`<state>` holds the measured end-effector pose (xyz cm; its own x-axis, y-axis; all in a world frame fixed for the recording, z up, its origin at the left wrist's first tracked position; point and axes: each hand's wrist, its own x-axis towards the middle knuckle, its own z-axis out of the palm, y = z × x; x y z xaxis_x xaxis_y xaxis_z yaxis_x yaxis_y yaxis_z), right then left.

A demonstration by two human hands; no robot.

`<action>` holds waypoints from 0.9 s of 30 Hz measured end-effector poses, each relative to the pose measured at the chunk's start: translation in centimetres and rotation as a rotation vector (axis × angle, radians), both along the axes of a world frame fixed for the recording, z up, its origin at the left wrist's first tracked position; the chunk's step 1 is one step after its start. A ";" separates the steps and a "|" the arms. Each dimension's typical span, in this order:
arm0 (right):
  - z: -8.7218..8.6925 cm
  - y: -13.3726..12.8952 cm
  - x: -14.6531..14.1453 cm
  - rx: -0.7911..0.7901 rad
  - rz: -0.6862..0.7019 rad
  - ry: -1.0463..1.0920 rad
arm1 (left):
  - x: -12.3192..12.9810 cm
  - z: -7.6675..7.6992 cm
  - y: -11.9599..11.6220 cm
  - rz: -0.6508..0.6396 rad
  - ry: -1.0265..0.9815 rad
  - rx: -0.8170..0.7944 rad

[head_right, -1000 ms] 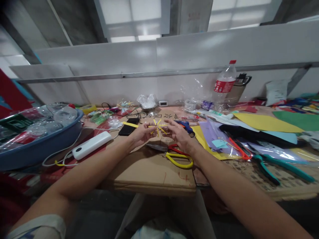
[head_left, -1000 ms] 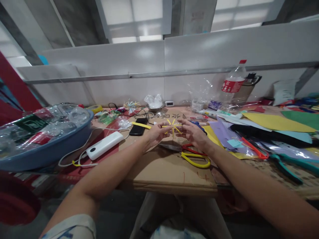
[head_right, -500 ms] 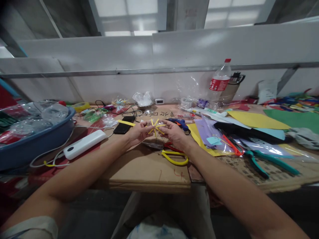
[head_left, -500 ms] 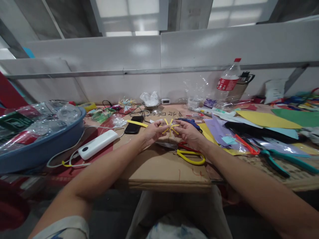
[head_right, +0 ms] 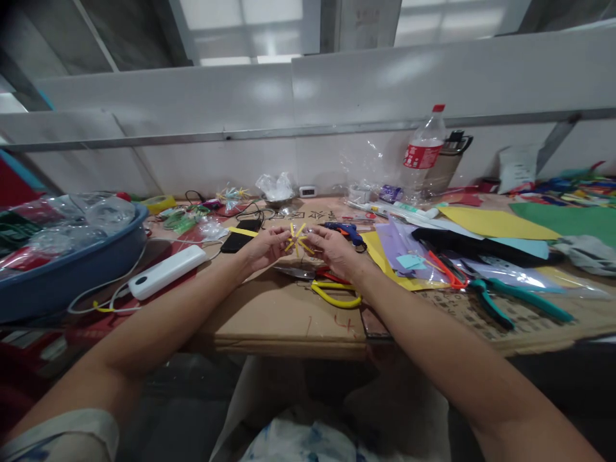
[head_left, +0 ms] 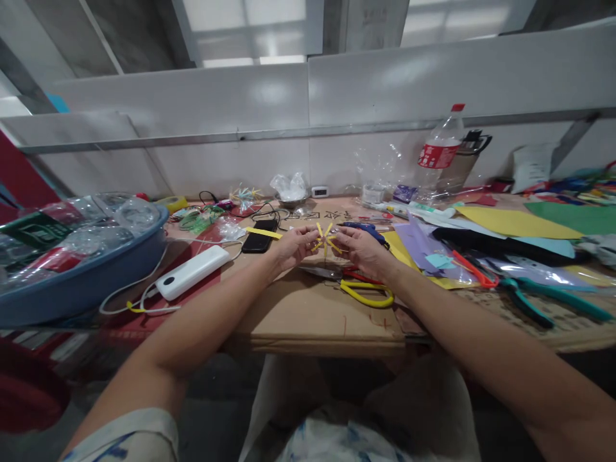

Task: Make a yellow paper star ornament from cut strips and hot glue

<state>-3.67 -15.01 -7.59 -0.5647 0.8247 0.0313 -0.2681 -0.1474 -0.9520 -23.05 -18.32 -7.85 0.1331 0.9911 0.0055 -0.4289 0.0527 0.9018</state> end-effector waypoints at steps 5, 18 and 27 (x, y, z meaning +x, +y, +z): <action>-0.5 0.3 -0.2 -0.012 -0.025 -0.077 | -0.3 -0.1 0.2 0.003 0.104 -0.006; -1.8 1.8 0.2 0.411 -0.199 -0.518 | -6.4 0.2 2.4 0.535 1.007 0.267; -0.8 1.2 1.0 0.906 -0.348 -0.868 | -10.8 -1.3 4.1 0.521 1.351 0.319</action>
